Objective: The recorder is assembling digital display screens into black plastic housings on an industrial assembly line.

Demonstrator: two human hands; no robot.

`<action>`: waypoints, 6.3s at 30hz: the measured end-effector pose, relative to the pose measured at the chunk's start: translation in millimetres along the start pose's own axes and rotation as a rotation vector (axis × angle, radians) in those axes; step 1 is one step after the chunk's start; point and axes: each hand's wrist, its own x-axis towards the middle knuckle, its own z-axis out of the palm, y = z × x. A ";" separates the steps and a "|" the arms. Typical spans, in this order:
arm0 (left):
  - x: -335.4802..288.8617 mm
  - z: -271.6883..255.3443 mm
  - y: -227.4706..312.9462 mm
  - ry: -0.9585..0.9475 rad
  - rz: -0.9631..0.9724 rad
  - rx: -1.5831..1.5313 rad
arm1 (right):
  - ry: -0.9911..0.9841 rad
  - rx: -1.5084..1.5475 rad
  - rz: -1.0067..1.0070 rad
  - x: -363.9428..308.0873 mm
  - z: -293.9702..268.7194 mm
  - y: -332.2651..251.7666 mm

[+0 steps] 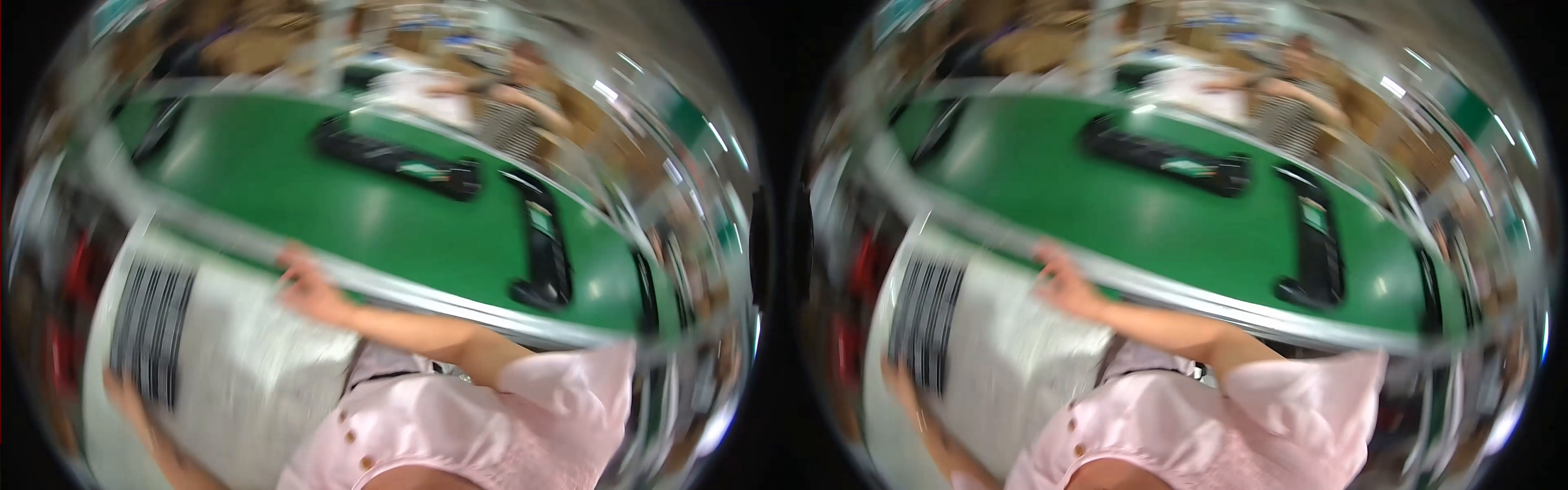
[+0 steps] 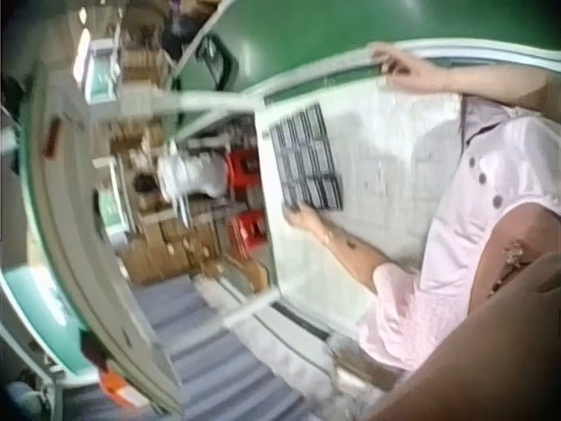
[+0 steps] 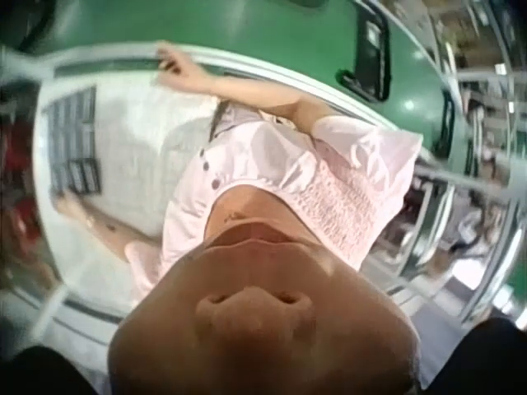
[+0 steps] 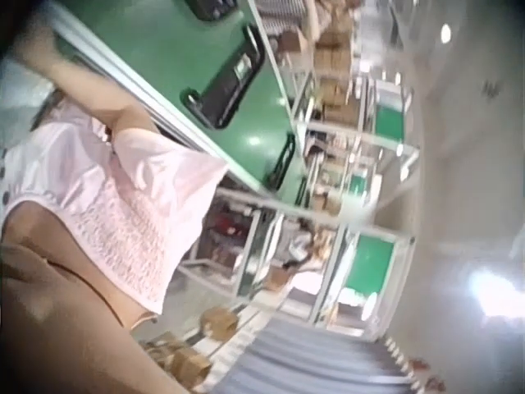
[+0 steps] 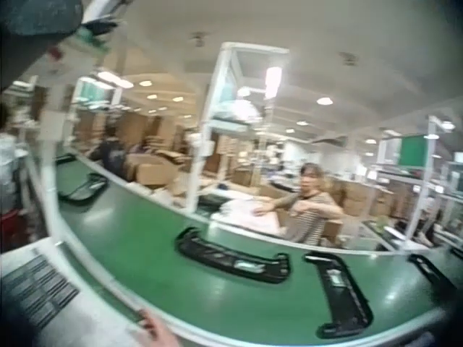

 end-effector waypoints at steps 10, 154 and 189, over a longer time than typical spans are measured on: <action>-67.6 -64.7 -9.9 0.326 -0.061 0.195 | -0.189 0.332 0.416 14.4 10.7 -59.2; -251.0 -72.1 176.1 0.092 0.091 0.121 | -0.846 0.295 0.331 38.3 57.5 -119.0; -255.7 -58.3 167.3 -0.001 0.137 0.332 | -0.893 0.216 0.282 35.4 58.9 -116.2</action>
